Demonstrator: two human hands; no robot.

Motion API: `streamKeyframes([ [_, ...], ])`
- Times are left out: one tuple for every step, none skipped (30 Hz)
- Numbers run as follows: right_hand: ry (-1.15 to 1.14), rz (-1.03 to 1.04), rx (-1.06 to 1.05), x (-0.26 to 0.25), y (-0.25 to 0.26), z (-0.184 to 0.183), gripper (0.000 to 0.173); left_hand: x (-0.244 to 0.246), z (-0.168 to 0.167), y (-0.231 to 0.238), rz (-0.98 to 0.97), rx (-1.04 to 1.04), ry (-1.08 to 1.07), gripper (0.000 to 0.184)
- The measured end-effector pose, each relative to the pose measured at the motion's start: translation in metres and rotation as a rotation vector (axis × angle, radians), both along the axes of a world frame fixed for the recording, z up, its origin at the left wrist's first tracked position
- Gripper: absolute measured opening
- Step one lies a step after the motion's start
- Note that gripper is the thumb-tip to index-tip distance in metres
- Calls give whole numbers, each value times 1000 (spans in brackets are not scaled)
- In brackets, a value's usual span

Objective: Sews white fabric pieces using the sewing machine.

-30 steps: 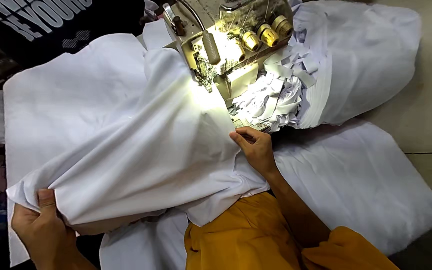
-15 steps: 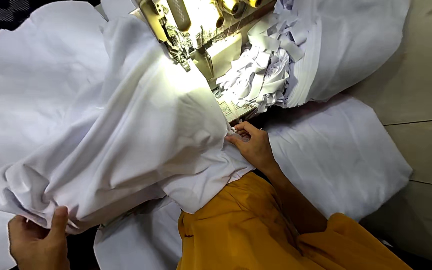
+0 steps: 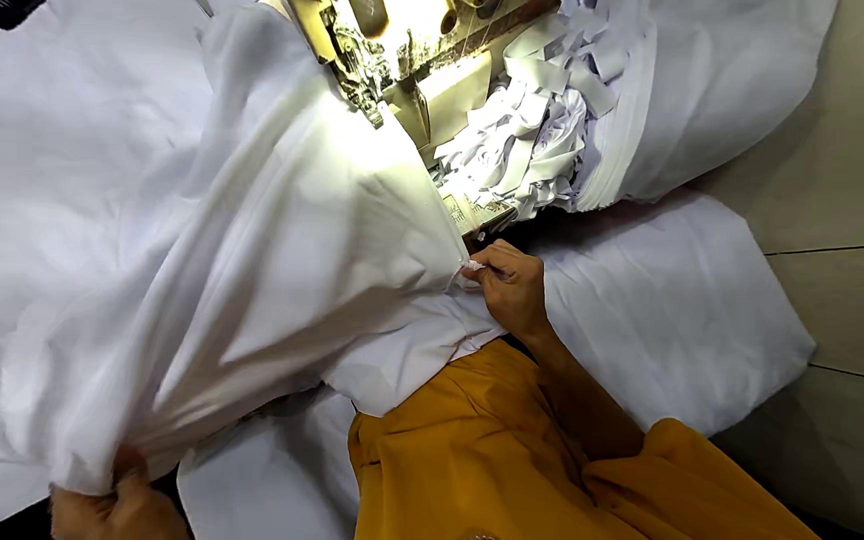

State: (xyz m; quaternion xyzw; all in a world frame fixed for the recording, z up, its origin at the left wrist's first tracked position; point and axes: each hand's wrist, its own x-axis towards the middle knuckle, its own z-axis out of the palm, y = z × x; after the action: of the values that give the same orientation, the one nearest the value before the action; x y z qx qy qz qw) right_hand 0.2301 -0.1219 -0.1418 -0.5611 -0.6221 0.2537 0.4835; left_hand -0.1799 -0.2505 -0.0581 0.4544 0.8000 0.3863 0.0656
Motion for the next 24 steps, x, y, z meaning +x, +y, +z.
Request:
streamKeyframes([
  [7, 4, 1, 1, 0, 0, 12, -6, 4, -1, -5, 62, -72, 46],
  [12, 9, 0, 2, 1, -1, 13, -15, 6, 0, -29, 109, -120, 44],
  [12, 15, -9, 2, 1, -3, 14, -22, 7, 2, -50, 128, -145, 42],
  [11, 22, -28, 1, 2, -4, 16, -29, 7, 4, -66, 128, -149, 41],
  [13, 24, -59, 0, 1, -5, 16, -34, 8, 7, -85, 117, -138, 40],
  [21, 27, -96, -1, 1, -5, 15, -35, 8, 11, -112, 107, -120, 39],
  [30, 30, -135, -3, 0, -4, 16, -34, 9, 15, -137, 99, -109, 38],
  [31, 27, -169, -5, -1, -3, 23, -31, 11, 18, -146, 80, -109, 38],
  [27, 5, -192, -8, -2, -2, 30, -27, 14, 20, -143, 48, -119, 37],
  [11, -29, -202, -11, -1, -1, 35, -21, 16, 22, -133, 9, -132, 36],
  [-7, -58, -201, -14, 0, -1, 36, -20, 15, 22, -137, -18, -144, 36],
  [-17, -77, -191, -16, 1, -2, 34, -19, 14, 21, -142, -38, -154, 36],
  [-22, -90, -176, -18, 3, -1, 30, -18, 13, 21, -146, -53, -161, 37],
  [-22, -97, -161, -20, 4, 0, 26, -17, 12, 21, -142, -63, -168, 38],
  [-21, -100, -147, -21, 4, 1, 24, -16, 12, 21, -139, -71, -171, 38],
  [-21, -99, -138, -22, 5, 2, 21, -16, 11, 20, -140, -75, -169, 37],
  [-24, -95, -127, -22, 5, 3, 19, -17, 10, 20, -142, -73, -164, 37],
  [-28, -91, -111, -22, 4, 4, 17, -20, 9, 20, -145, -72, -160, 37],
  [-26, -88, -93, -22, 4, 4, 15, -23, 8, 19, -148, -72, -159, 37],
  [-19, -88, -74, -21, 4, 3, 13, -25, 8, 19, -152, -75, -155, 38],
  [-16, -86, -54, -21, 4, 3, 11, -28, 8, 19, -153, -78, -149, 39],
  [-24, -84, -32, -20, 4, 2, 11, -30, 8, 19, -156, -80, -139, 40],
  [-39, -83, -10, -18, 4, 2, 12, -33, 9, 19, -163, -80, -125, 41],
  [-53, -84, 4, -18, 5, 2, 14, -34, 11, 20, -164, -81, -110, 42],
])
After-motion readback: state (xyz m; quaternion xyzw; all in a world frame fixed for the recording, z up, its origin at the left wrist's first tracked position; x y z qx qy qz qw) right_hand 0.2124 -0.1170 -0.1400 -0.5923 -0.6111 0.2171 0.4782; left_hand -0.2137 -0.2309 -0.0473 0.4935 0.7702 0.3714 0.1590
